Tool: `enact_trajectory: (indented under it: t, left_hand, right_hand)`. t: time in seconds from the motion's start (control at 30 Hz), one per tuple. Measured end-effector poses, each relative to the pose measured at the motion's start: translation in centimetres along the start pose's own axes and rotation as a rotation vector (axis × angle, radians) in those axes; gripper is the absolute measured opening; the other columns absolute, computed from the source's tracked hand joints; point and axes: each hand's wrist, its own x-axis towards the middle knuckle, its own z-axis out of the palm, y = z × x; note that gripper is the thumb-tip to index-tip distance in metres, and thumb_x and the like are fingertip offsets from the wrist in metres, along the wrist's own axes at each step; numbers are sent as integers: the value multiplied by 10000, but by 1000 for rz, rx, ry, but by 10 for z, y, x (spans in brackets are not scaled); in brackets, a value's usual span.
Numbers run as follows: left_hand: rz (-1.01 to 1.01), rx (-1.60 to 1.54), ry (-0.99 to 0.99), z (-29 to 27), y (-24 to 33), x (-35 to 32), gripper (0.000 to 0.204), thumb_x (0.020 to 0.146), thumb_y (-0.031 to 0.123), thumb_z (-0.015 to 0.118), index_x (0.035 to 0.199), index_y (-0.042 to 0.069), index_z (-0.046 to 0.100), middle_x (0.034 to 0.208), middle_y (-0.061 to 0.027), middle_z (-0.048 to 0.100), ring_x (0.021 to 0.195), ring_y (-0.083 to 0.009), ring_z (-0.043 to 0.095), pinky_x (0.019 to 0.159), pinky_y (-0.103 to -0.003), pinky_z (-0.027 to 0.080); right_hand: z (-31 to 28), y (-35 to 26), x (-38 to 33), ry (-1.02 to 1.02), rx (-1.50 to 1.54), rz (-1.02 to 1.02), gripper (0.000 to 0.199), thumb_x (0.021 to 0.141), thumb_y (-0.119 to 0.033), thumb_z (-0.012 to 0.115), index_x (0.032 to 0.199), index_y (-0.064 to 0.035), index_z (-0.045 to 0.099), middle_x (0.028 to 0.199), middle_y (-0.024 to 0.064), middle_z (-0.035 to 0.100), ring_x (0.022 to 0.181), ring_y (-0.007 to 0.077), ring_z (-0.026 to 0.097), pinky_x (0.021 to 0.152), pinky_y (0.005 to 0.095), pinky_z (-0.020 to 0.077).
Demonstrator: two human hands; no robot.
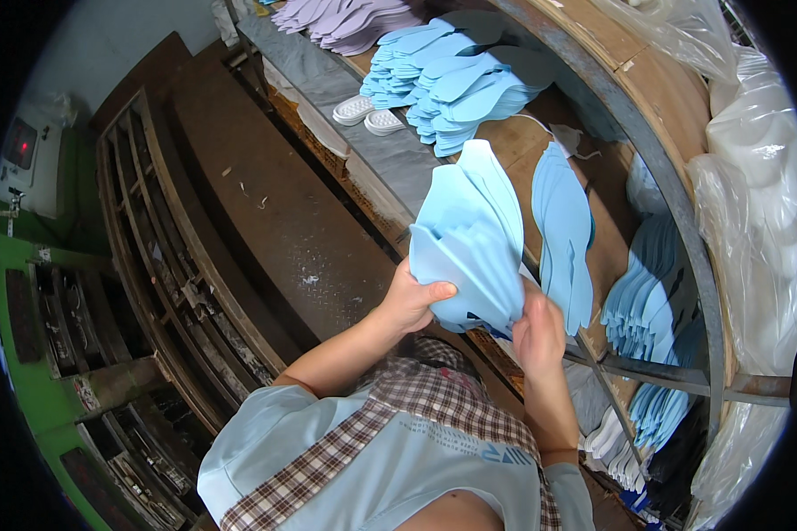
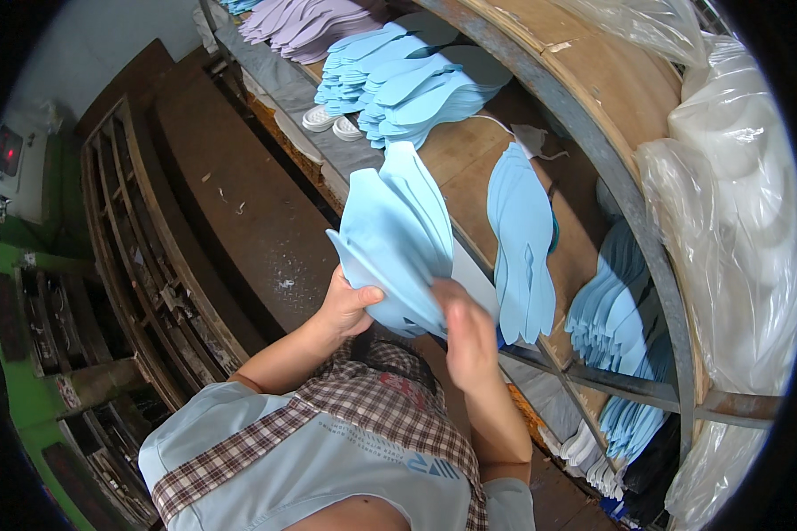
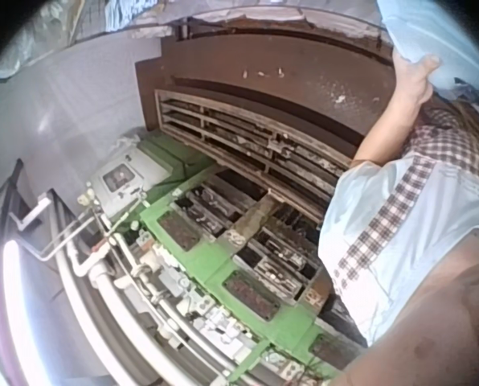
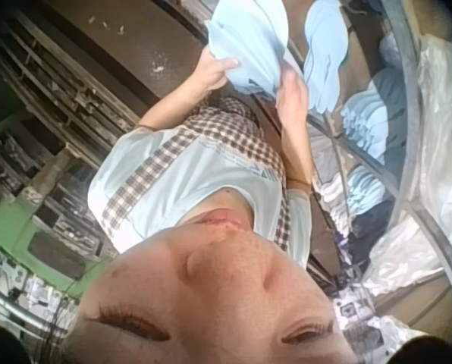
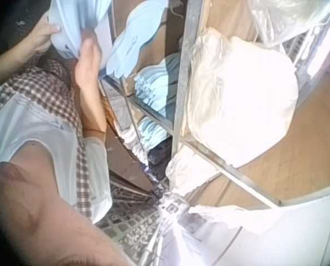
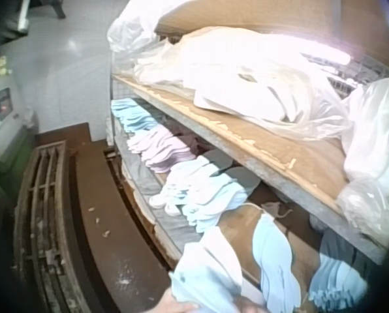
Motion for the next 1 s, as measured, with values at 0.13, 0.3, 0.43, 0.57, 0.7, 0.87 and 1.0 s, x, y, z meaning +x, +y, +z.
enact_trajectory:
  t: [0.13, 0.3, 0.43, 0.57, 0.7, 0.87, 1.0]
  left_hand:
    - [-26, -7, 30, 4, -2, -1, 631, 709, 133, 760, 1224, 12, 416, 1144, -96, 532, 1055, -196, 526, 904, -361, 446]
    - [13, 34, 16, 3, -9, -4, 605, 731, 112, 738, 1232, 13, 415, 1154, -88, 525, 1054, -185, 518, 896, -346, 438]
    - [44, 110, 10, 7, -15, -7, 556, 773, 130, 704, 1232, 11, 414, 1162, -86, 517, 1058, -179, 509, 893, -342, 433]
    - [47, 59, 10, 15, -23, -5, 511, 815, 152, 662, 1233, 8, 408, 1169, -91, 511, 1065, -177, 503, 899, -348, 431]
    - [27, -2, -12, 19, -24, -5, 515, 828, 168, 649, 1246, 13, 390, 1178, -91, 503, 1071, -182, 501, 901, -354, 431]
    - [-5, -57, 19, 17, -20, -5, 507, 830, 183, 648, 1238, 17, 395, 1171, -97, 509, 1073, -194, 505, 900, -365, 434]
    - [-26, -62, 2, 15, -17, -7, 494, 830, 191, 649, 1223, 11, 410, 1164, -105, 516, 1066, -198, 512, 897, -373, 439]
  right_hand:
    - [-12, 9, 8, 174, 332, 226, 370, 953, -217, 428, 1088, 115, 520, 1040, 172, 592, 938, 200, 571, 842, 330, 438]
    - [-15, 18, 17, 237, 373, 125, 214, 883, -112, 562, 994, 66, 608, 1003, 139, 618, 892, 171, 578, 812, 295, 448]
    - [-7, 19, 22, 514, 146, -47, 132, 823, -53, 629, 913, 41, 653, 938, 109, 628, 828, 151, 569, 761, 275, 451]
    - [-5, 18, 24, 595, -637, -382, 98, 782, -25, 653, 863, 29, 667, 819, 85, 594, 773, 154, 532, 697, 251, 428]
    - [-10, 18, 24, 573, -827, -506, 107, 786, 1, 637, 888, 27, 658, 861, 85, 599, 812, 159, 541, 722, 250, 434]
    - [-18, 20, 24, 557, 46, -87, 138, 785, 36, 616, 920, 32, 641, 943, 93, 612, 859, 164, 563, 801, 264, 446]
    - [-23, 19, 25, 596, 404, 160, 170, 790, 42, 593, 952, 25, 640, 1003, 120, 615, 905, 172, 563, 842, 282, 441]
